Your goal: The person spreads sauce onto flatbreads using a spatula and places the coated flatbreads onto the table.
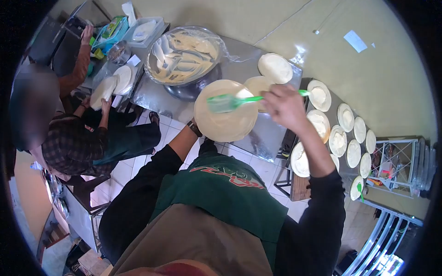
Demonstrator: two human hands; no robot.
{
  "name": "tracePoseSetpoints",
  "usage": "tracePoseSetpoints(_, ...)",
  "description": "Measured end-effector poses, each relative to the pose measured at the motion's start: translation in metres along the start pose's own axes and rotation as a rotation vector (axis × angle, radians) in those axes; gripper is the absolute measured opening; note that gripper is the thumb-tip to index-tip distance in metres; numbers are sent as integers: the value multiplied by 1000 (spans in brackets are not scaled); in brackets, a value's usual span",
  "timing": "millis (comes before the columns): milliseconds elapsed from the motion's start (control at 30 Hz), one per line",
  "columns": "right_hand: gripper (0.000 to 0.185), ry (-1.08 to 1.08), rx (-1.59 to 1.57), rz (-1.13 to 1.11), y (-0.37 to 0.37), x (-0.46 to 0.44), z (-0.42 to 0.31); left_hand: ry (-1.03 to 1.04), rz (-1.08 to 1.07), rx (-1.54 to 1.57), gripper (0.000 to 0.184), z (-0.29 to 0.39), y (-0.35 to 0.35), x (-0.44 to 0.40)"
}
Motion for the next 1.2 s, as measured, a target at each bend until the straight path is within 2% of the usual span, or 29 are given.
tracePoseSetpoints(67, 11, 14, 23, -102, 17, -6, -10, -11, -27, 18, 64, -5, 3, -1)
tracePoseSetpoints(200, 11, 178, 93, -14, 18, 14, 22, -20, -69, 64, 64, -4, -1, 1)
tracePoseSetpoints(267, 10, 460, 134, -91, 10, 38, 33, -14, -83, 94, 64, -3, -5, 3)
tracePoseSetpoints(367, 12, 667, 38, -105, 5, 92, 29, 7, -103, 145, 63, 3, -11, 3)
tracePoseSetpoints(467, 13, 708, -213, -111, 9, 143, 12, 27, -121, 189, 63, 12, -16, -1)
tracePoseSetpoints(533, 12, 942, -498, -320, -1, 141, -4, 29, -133, 214, 63, 16, -22, -1)
tracePoseSetpoints(600, 11, 916, -588, -212, -2, 134, 0, 11, -147, 234, 63, 16, -26, 1)
tracePoseSetpoints(733, 12, 1217, -883, -93, 1, 111, 32, -37, -187, 268, 63, -9, -14, 1)
tracePoseSetpoints(867, 13, 1300, -934, -89, 21, 136, 40, -31, -234, 307, 63, -23, 1, -4)
tracePoseSetpoints(933, 14, 1397, -969, -39, 27, 156, 16, -12, -243, 340, 63, -27, 0, -4)
tracePoseSetpoints(1133, 15, 1444, -1087, 20, 56, 204, -42, 34, -265, 431, 62, -23, -5, -12)
tracePoseSetpoints(1200, 14, 1402, -1055, -6, 65, 212, -60, 38, -277, 458, 62, -27, -6, -11)
Point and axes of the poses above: each hand's wrist, its own x-axis away from the middle knuckle, its own y-axis out of the palm, z = x × y, the point moved 2 cm from there along -x, towards the middle knuckle, and after that the axes turned 14 degrees about z, right-handed, at the moved point
